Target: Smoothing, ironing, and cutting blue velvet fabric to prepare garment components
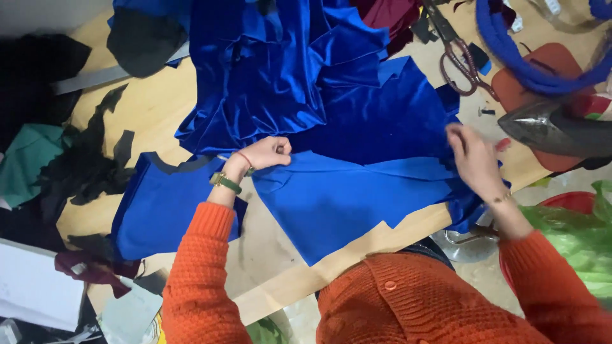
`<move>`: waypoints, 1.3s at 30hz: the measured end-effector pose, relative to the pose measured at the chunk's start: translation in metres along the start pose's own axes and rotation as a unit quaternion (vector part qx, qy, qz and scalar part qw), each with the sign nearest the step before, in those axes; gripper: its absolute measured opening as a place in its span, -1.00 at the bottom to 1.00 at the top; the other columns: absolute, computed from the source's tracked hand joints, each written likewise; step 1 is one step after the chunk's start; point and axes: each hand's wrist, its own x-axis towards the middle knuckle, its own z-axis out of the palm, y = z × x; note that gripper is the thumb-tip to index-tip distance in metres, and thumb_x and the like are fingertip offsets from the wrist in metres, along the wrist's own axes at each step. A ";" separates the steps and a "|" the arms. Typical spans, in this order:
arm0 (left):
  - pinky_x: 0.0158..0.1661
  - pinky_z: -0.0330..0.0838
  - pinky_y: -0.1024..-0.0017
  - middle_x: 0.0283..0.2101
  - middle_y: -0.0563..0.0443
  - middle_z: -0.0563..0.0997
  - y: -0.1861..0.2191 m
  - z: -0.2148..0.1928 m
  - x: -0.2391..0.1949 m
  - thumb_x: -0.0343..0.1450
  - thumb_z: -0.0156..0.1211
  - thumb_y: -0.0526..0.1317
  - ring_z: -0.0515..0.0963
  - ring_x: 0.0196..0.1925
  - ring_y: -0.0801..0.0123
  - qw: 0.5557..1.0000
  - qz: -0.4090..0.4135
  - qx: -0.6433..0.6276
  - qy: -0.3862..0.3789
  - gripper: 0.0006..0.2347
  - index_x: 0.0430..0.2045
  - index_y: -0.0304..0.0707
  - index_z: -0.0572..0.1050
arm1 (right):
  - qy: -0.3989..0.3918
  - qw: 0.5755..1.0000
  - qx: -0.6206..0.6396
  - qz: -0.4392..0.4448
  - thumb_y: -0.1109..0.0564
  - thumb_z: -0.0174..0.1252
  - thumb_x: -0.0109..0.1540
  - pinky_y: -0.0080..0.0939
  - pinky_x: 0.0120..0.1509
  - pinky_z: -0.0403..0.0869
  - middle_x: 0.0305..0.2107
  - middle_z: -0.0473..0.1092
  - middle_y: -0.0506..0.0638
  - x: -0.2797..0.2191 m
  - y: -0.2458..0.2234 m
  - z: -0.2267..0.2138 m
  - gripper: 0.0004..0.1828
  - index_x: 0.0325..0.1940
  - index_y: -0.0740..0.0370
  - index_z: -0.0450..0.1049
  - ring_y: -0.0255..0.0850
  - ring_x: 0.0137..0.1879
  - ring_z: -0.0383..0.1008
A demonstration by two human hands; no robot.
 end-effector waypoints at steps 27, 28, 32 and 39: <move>0.02 0.41 0.19 -0.18 0.08 0.66 0.026 0.008 0.000 0.20 0.37 0.20 0.64 0.02 0.14 0.986 -0.054 0.158 0.023 -0.61 -0.21 0.11 0.61 | -0.186 0.968 0.033 -0.162 0.12 0.30 0.19 0.22 0.25 0.43 -0.15 0.45 0.18 0.047 -0.021 0.004 -0.68 0.03 0.11 0.50 0.18 0.11 0.46; 0.07 0.38 0.24 -0.17 0.18 0.67 0.025 0.000 -0.008 0.16 0.37 0.30 0.65 0.06 0.19 0.973 -0.093 0.213 0.008 -0.55 -0.20 0.21 0.58 | -0.244 0.958 0.041 -0.145 0.06 0.35 0.14 0.22 0.21 0.49 -0.12 0.47 0.17 0.035 -0.027 0.002 -0.63 0.01 0.08 0.50 0.16 0.11 0.51; 0.24 0.15 0.11 -0.04 0.12 0.70 0.027 -0.015 -0.021 0.31 0.27 0.18 0.60 0.18 0.16 0.960 -0.123 0.249 0.044 -0.65 -0.08 0.23 0.60 | -0.344 0.939 0.014 -0.018 0.00 0.34 0.20 -0.02 0.24 0.52 -0.16 0.62 -0.01 0.028 -0.025 -0.007 -0.78 -0.11 0.07 0.64 -0.04 0.09 0.63; -0.13 0.54 0.30 -0.22 0.14 0.45 0.066 -0.017 0.011 0.59 0.05 -0.10 0.62 -0.14 0.24 0.849 0.207 0.279 0.398 -0.95 -0.14 0.12 0.43 | -0.221 0.946 0.232 -0.042 0.20 0.40 0.13 -0.13 0.22 0.33 -0.32 0.38 -0.10 0.062 0.038 0.009 -0.71 -0.18 0.20 0.42 -0.28 0.00 0.35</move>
